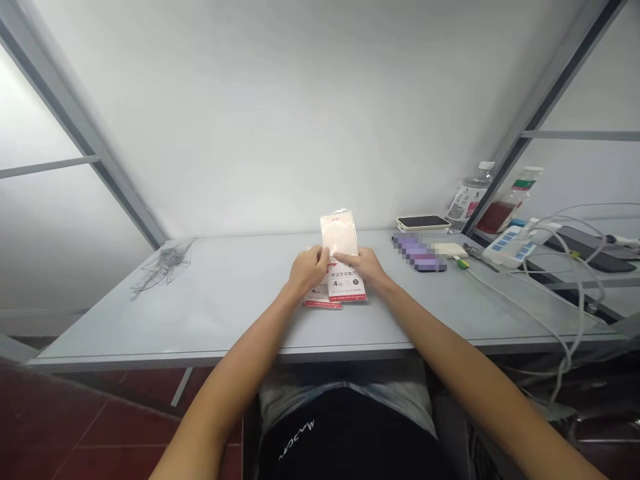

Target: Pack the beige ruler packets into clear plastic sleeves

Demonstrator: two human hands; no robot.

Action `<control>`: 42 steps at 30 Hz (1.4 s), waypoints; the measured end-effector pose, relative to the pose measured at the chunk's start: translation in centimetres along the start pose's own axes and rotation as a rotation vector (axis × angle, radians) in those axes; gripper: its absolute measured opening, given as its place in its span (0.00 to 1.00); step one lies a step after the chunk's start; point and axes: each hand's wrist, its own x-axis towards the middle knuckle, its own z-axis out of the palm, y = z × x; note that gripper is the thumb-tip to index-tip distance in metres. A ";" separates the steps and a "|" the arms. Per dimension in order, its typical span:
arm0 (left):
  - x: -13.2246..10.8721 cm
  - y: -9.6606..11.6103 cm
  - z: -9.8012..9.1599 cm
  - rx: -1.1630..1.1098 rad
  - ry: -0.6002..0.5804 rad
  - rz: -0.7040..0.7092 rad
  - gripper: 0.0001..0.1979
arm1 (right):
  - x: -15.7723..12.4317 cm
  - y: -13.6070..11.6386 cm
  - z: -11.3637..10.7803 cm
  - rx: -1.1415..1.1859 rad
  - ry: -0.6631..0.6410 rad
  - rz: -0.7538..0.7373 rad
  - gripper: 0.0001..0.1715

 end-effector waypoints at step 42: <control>0.8 -0.5 -0.6 -0.946 -0.416 -0.354 0.15 | -0.2 0.0 0.0 0.085 -0.152 -0.090 0.20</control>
